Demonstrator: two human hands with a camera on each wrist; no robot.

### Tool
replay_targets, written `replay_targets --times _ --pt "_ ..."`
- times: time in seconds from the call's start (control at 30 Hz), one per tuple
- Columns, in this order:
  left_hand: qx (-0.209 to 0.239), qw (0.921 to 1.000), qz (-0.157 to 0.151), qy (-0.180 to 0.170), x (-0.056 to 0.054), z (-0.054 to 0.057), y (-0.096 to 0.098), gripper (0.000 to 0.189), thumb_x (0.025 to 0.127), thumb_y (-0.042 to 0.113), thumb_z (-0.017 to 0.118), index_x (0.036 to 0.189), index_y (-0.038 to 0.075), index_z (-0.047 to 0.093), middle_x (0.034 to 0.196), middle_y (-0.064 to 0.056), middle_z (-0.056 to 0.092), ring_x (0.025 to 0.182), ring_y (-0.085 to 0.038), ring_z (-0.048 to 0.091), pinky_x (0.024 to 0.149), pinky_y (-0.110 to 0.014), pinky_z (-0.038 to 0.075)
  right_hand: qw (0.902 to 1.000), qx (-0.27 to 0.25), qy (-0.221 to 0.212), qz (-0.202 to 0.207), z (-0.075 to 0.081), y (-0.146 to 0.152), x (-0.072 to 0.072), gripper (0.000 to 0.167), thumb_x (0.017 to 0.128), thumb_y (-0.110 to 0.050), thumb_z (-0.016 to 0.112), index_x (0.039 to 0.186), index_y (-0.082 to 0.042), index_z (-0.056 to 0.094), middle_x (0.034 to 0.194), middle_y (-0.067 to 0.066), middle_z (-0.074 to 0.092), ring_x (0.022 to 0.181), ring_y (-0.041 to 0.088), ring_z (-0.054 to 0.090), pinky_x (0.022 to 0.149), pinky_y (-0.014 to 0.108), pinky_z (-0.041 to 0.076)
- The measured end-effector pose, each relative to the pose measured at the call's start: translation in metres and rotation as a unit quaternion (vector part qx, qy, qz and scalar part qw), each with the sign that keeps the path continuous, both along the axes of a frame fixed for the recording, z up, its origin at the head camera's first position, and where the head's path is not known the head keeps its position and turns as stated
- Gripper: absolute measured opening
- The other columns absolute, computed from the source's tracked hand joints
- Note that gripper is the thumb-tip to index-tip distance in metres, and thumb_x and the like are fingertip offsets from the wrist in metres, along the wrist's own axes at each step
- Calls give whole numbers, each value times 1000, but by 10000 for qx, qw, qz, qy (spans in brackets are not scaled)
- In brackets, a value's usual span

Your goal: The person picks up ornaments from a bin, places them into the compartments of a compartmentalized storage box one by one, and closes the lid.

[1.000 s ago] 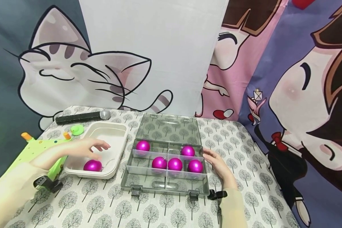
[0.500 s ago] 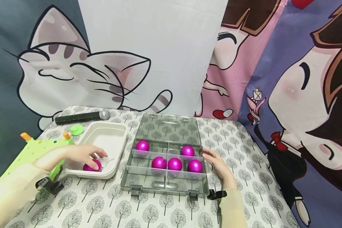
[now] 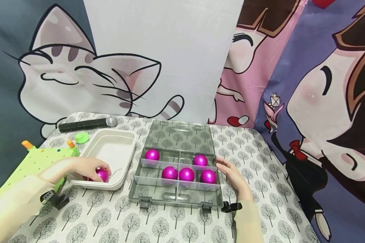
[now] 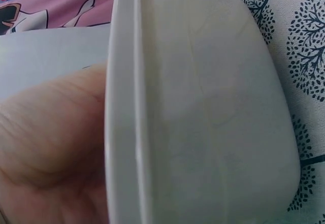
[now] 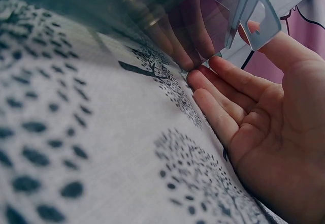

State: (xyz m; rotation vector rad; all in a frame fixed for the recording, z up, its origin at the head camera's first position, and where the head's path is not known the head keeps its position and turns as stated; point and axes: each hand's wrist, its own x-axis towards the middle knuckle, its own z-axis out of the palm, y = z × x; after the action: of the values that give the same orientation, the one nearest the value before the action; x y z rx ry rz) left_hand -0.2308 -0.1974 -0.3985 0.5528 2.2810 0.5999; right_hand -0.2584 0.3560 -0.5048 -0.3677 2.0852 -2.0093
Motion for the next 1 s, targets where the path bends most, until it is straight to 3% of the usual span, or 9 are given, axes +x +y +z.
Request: replay_targets --times 0.27,0.67,1.0 --pt "223 9977 -410 484 -2 -4 -2 29 77 18 75 104 10 66 97 0 64 88 -12 57 77 -27 50 10000 34 45 59 1 0 -1 51 101 -4 43 139 24 23 117 -17 66 111 -2 61 96 10 45" --pt "668 9946 -106 785 -1 1 -3 40 76 19 79 112 6 65 110 -13 65 97 -23 64 83 -40 58 9999 36 -64 -82 1 1 1 50 100 -5 45 139 22 27 116 -16 67 110 -2 61 96 11 46" --pt "905 9877 -23 1273 -5 7 -4 49 77 25 80 117 3 63 118 -18 63 108 -34 63 94 -51 53 9998 133 -127 -93 2 0 0 52 101 -6 44 140 21 25 115 -18 66 110 -3 60 96 10 45"
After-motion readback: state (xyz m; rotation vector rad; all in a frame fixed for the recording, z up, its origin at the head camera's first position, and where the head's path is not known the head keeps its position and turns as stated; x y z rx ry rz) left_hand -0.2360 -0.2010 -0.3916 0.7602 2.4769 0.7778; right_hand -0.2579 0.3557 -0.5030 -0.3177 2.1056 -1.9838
